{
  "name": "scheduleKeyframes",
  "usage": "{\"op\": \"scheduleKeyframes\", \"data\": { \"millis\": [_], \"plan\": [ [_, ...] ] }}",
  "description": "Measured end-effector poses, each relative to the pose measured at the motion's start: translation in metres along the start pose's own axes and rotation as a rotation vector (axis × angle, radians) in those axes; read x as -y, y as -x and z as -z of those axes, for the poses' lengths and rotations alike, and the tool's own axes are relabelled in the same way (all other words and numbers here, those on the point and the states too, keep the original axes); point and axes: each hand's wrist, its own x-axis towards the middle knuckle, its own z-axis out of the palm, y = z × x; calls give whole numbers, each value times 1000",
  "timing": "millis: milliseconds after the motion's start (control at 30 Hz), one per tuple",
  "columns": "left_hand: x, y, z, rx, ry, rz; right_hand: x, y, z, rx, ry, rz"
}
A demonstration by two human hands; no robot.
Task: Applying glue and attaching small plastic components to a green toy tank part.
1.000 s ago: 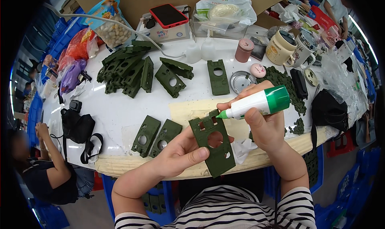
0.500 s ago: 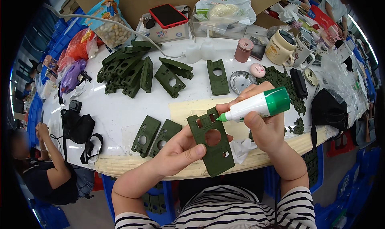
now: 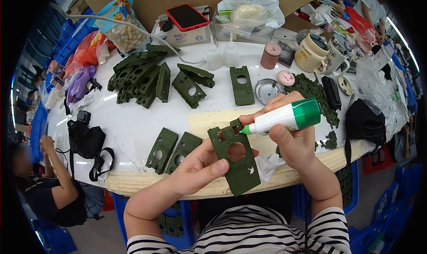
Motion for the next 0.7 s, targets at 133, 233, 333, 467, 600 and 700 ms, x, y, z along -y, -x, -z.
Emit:
{"op": "scheduleKeyframes", "data": {
  "millis": [133, 233, 333, 467, 600, 700],
  "plan": [
    [-1, -1, -1, -7, -2, -5, 0, 0, 1, 5, -10, 3],
    [-1, -2, -1, -12, -10, -21, 1, 0, 5, -22, -106, -63],
    [3, 0, 4, -36, -1, -52, 6, -2, 4, -170, -350, -180],
    [0, 1, 13, -114, 27, -237, -5, -6, 17, -223, -452, -148],
    [-18, 10, 23, -324, -79, -576, -5, -8, 15, -266, -505, -168],
    [-35, 38, 46, -761, -399, -833, -7, -8, 18, -234, -537, -155]
  ]
}}
